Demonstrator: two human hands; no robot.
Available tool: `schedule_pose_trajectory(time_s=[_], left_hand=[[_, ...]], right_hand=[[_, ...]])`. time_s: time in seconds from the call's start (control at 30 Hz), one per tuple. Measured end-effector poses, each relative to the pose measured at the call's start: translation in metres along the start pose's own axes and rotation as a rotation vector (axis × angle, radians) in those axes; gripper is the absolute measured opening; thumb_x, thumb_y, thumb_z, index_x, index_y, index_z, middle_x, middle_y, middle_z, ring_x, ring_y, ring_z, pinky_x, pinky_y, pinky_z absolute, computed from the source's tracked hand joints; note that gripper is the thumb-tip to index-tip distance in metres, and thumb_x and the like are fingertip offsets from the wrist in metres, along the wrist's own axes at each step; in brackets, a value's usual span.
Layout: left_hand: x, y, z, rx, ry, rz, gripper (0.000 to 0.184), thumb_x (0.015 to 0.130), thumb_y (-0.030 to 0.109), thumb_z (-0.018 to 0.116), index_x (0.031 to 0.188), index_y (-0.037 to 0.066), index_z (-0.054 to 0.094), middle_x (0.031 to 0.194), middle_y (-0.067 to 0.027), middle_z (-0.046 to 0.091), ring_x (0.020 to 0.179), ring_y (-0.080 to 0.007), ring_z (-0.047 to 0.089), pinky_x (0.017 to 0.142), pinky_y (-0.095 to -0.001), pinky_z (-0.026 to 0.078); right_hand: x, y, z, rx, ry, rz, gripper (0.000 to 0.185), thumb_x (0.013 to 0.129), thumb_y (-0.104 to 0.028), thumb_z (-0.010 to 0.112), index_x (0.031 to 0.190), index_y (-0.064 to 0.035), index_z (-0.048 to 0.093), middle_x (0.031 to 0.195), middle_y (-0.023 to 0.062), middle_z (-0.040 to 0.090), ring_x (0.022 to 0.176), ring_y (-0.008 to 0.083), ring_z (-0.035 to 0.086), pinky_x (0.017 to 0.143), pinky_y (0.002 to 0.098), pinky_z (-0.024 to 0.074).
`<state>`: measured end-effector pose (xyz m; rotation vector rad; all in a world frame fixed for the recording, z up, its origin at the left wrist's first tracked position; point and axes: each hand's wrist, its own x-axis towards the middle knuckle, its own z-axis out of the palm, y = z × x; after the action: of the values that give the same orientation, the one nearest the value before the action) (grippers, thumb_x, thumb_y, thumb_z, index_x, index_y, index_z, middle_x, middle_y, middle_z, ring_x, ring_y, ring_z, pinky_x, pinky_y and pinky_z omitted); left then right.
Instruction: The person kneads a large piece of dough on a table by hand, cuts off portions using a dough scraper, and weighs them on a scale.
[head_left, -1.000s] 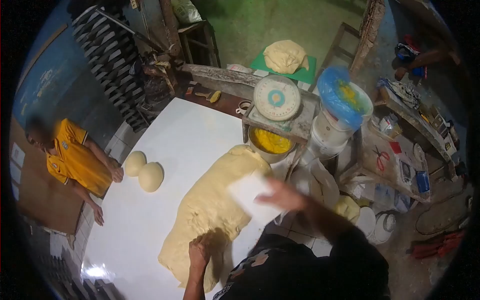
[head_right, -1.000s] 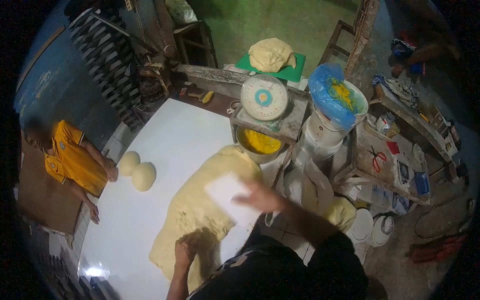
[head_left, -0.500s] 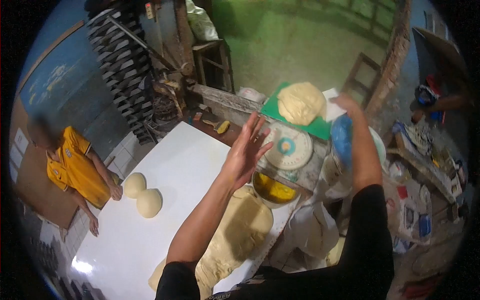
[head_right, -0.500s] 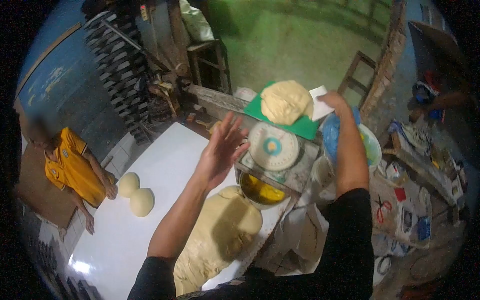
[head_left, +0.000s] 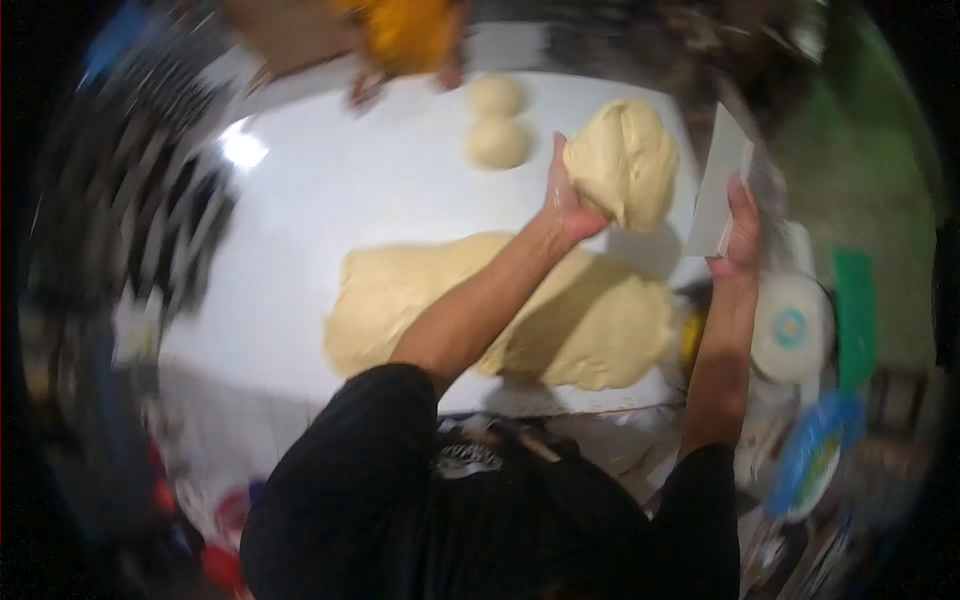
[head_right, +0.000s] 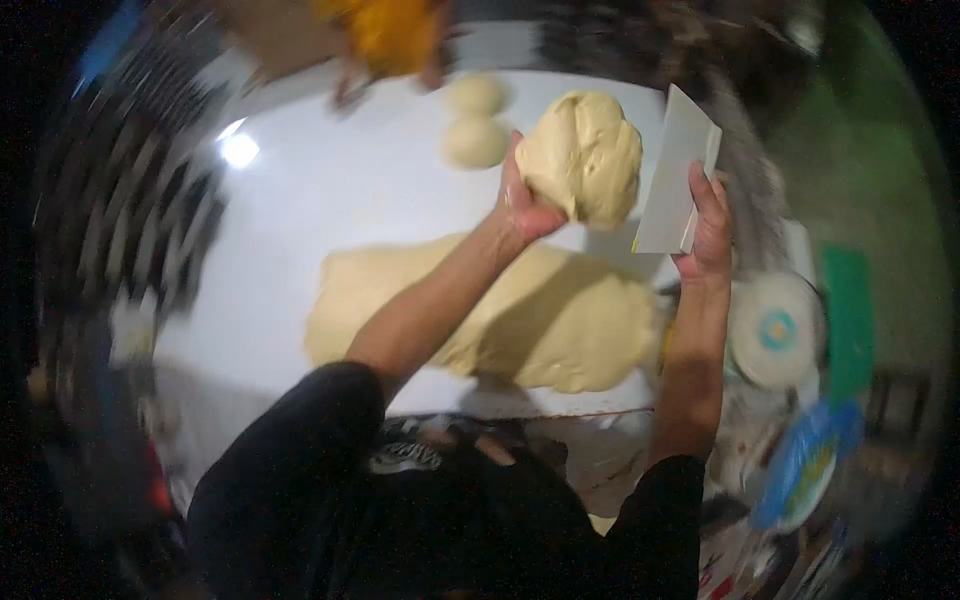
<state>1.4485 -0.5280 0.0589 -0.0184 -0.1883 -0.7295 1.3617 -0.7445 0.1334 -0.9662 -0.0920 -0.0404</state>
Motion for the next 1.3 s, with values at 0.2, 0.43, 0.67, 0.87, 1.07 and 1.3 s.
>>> schedule_pose_trajectory(time_s=[0.2, 0.43, 0.67, 0.87, 1.07, 1.3], left_hand=[[-0.251, 0.264, -0.057, 1.077, 1.227, 0.642, 0.117, 0.088, 0.076, 0.059, 0.162, -0.002, 0.015, 0.162, -0.0276, 0.033, 0.149, -0.0361, 0.037, 0.123, -0.0517, 0.027], [-0.475, 0.248, -0.14, 1.972, 1.208, -0.163, 0.103, 0.085, 0.064, 0.069, 0.16, 0.005, 0.03, 0.153, -0.0272, 0.047, 0.134, -0.0413, 0.055, 0.109, -0.0473, 0.047], [-0.507, 0.245, -0.151, 1.765, 1.283, -0.019, 0.053, 0.091, 0.052, 0.063, 0.11, 0.003, 0.069, 0.1, -0.0249, 0.073, 0.102, -0.0431, 0.069, 0.089, -0.0529, 0.053], [-0.562, 0.211, -0.155, 1.51, 1.275, 0.137, 0.05, 0.096, 0.047, 0.06, 0.113, 0.002, 0.071, 0.104, -0.0263, 0.073, 0.101, -0.0449, 0.069, 0.088, -0.0505, 0.053], [-0.623, 0.19, -0.157, 1.344, 1.305, 0.284, 0.053, 0.1, 0.046, 0.059, 0.115, -0.003, 0.07, 0.102, -0.0243, 0.074, 0.097, -0.0327, 0.073, 0.086, -0.0423, 0.054], [-0.628, 0.185, -0.154, 1.213, 1.315, 0.202, 0.053, 0.101, 0.046, 0.059, 0.118, -0.002, 0.07, 0.102, -0.021, 0.075, 0.096, -0.0274, 0.071, 0.087, -0.0401, 0.053]], right_hand=[[-0.011, 0.251, 0.127, -0.17, -0.04, 0.387, 0.045, 0.093, -0.016, 0.076, 0.133, -0.0041, 0.06, 0.118, 0.0051, 0.07, 0.104, 0.017, 0.068, 0.092, 0.0331, 0.0553], [-0.034, 0.456, 0.285, -1.222, -0.423, 0.136, 0.031, 0.091, -0.02, 0.068, 0.113, 0.0015, 0.065, 0.09, 0.023, 0.073, 0.089, 0.0391, 0.073, 0.081, 0.0463, 0.0574], [-0.056, 0.535, 0.336, -1.752, -0.561, -0.054, 0.018, 0.091, -0.018, 0.065, 0.098, -0.0022, 0.063, 0.087, 0.0221, 0.071, 0.083, 0.0437, 0.07, 0.075, 0.054, 0.0557], [-0.026, 0.619, 0.329, -1.929, -0.567, -0.285, 0.019, 0.09, -0.02, 0.067, 0.098, -0.0035, 0.067, 0.09, 0.0192, 0.072, 0.082, 0.041, 0.071, 0.072, 0.0507, 0.0555], [-0.031, 0.529, 0.343, -1.256, -0.175, 0.329, 0.037, 0.088, -0.032, 0.071, 0.104, 0.0013, 0.071, 0.096, 0.0244, 0.074, 0.092, 0.0413, 0.071, 0.084, 0.0497, 0.0549], [-0.14, 0.566, 0.3, -1.813, -0.367, 0.142, 0.031, 0.092, -0.03, 0.065, 0.099, 0.0003, 0.067, 0.095, 0.0255, 0.072, 0.082, 0.0444, 0.07, 0.076, 0.0536, 0.0551]])
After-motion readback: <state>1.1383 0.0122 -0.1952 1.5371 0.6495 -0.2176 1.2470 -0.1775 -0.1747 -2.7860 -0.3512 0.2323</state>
